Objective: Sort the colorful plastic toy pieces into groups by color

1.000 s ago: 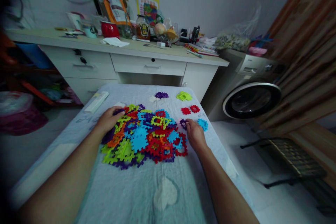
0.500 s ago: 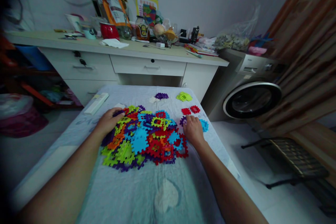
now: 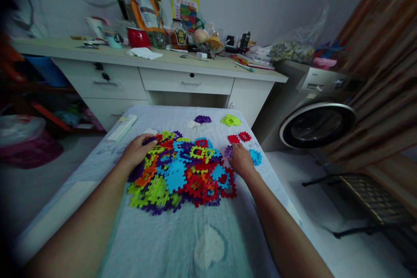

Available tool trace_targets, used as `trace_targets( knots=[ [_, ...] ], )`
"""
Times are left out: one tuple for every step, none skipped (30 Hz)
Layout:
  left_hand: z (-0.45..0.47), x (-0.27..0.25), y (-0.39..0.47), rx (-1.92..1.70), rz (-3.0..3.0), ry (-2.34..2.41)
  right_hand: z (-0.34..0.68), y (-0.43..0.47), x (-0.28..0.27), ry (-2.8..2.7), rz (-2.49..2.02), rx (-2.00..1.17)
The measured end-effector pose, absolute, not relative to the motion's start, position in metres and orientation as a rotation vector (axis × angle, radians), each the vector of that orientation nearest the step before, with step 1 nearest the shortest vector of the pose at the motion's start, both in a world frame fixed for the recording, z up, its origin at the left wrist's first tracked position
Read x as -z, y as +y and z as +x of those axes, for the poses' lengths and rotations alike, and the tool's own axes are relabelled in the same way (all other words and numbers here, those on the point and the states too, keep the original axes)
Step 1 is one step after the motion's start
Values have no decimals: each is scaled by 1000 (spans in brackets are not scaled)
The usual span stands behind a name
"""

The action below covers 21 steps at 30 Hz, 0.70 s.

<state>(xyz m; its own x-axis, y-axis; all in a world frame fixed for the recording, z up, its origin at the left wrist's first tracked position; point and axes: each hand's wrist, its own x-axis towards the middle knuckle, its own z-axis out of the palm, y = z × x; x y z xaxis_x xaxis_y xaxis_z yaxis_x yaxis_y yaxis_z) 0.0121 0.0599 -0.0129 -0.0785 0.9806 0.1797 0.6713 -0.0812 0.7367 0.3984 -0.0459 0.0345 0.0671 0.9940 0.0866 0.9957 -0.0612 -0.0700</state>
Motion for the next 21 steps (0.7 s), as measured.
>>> trace_targets(
  knots=[
    [12, 13, 60, -989, 1787, 1776, 398, -44, -38, -2095, -2221, 49],
    [12, 12, 59, -990, 1794, 1775, 397, -42, -42, -2112, -2226, 85],
    [12, 12, 59, -990, 1800, 1774, 397, -38, -46, -2123, -2221, 121],
    [12, 12, 59, -989, 1805, 1774, 396, -33, -50, -2129, -2207, 147],
    [12, 11, 59, -986, 1807, 1774, 394, -27, -54, -2127, -2187, 154],
    [12, 11, 58, -981, 1807, 1776, 392, -19, -58, -2118, -2165, 139],
    [12, 11, 58, -975, 1806, 1779, 389, -11, -61, -2102, -2145, 109],
    [12, 10, 58, -970, 1804, 1782, 386, -1, -62, -2078, -2127, 72],
    [12, 10, 58, -969, 1803, 1784, 382, 9, -63, -2048, -2112, 34],
    [12, 10, 58, -971, 1802, 1784, 377, 19, -63, -2016, -2096, -1],
    [12, 10, 58, -975, 1801, 1782, 373, 30, -62, -1991, -2079, -34],
    [12, 10, 58, -981, 1800, 1779, 369, 40, -61, -1972, -2063, -67],
    [12, 10, 58, -987, 1799, 1776, 364, 50, -58, -1957, -2051, -102],
    [12, 10, 58, -992, 1799, 1773, 360, 60, -56, -1939, -2045, -137],
    [12, 10, 58, -994, 1801, 1770, 357, 69, -53, -1918, -2044, -169],
    [12, 10, 58, -993, 1804, 1769, 353, 78, -51, -1892, -2049, -196],
    [12, 11, 58, -991, 1805, 1770, 350, 87, -49, -1860, -2060, -217],
    [12, 11, 58, -987, 1805, 1773, 347, 95, -46, -1823, -2073, -233],
    [12, 11, 58, -982, 1803, 1776, 344, 103, -44, -1784, -2085, -245],
    [12, 11, 58, -979, 1801, 1780, 342, 110, -43, -1743, -2095, -254],
    [12, 11, 58, -980, 1799, 1783, 339, 116, -41, -1702, -2097, -260]
  ],
)
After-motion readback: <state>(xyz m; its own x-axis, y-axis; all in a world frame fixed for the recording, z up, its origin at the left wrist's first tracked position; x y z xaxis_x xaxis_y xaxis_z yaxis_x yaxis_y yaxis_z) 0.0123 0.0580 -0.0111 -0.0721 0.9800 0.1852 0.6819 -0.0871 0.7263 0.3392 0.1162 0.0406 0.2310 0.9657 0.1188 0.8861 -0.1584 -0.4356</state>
